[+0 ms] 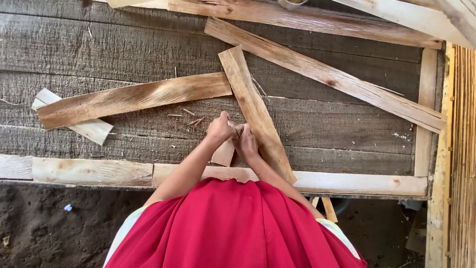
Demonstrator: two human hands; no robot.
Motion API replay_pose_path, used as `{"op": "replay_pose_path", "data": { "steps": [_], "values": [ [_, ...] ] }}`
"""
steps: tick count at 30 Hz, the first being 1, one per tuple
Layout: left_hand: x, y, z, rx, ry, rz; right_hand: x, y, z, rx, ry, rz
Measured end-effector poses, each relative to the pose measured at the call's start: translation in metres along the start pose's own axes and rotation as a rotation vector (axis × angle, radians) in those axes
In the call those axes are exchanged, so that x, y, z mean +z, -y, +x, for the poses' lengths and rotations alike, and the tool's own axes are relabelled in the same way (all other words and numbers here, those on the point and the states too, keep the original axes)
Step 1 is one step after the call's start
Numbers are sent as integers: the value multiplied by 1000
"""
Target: The person uses a red utility knife to cut thin wooden planks on a wooden workbench. They repeatedly measure, score, and snap the planks into smaller pieces, then arrange the cut pieces in a row on the bench.
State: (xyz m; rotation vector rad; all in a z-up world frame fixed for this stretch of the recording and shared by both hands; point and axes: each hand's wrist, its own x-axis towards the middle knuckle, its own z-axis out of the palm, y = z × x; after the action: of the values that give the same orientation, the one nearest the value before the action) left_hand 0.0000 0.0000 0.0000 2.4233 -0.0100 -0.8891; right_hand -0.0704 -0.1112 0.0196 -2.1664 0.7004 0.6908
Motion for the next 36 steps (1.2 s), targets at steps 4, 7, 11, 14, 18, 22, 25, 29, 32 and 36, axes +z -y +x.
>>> {"op": "replay_pose_path", "data": {
  "steps": [4,7,11,14,18,22,25,29,32,36],
  "values": [
    [-5,-9,-15,7,-7,10,-24,-11,-1,-154,-72,16],
    [18,15,6,114,-105,189,-68,-2,-21,-248,-291,13],
    [29,26,26,211,-180,356,-80,-55,45,9,-278,-123],
    [42,40,41,219,-133,117,-82,-75,63,55,-155,-94],
    [6,19,12,197,-245,-126,-101,-75,71,-30,-180,346],
    [-24,-12,1,309,-545,32,-116,-38,47,-100,-191,589],
    [-17,-31,-6,286,-183,-523,-95,-29,46,-161,-142,810],
    [-3,-20,9,382,-136,-1031,-76,-23,33,-64,-26,939],
    [-9,-8,10,343,-213,-1069,-62,-23,-2,71,92,1071],
    [8,11,31,253,-386,-1200,1,-62,3,197,300,1186]
  ]
}}
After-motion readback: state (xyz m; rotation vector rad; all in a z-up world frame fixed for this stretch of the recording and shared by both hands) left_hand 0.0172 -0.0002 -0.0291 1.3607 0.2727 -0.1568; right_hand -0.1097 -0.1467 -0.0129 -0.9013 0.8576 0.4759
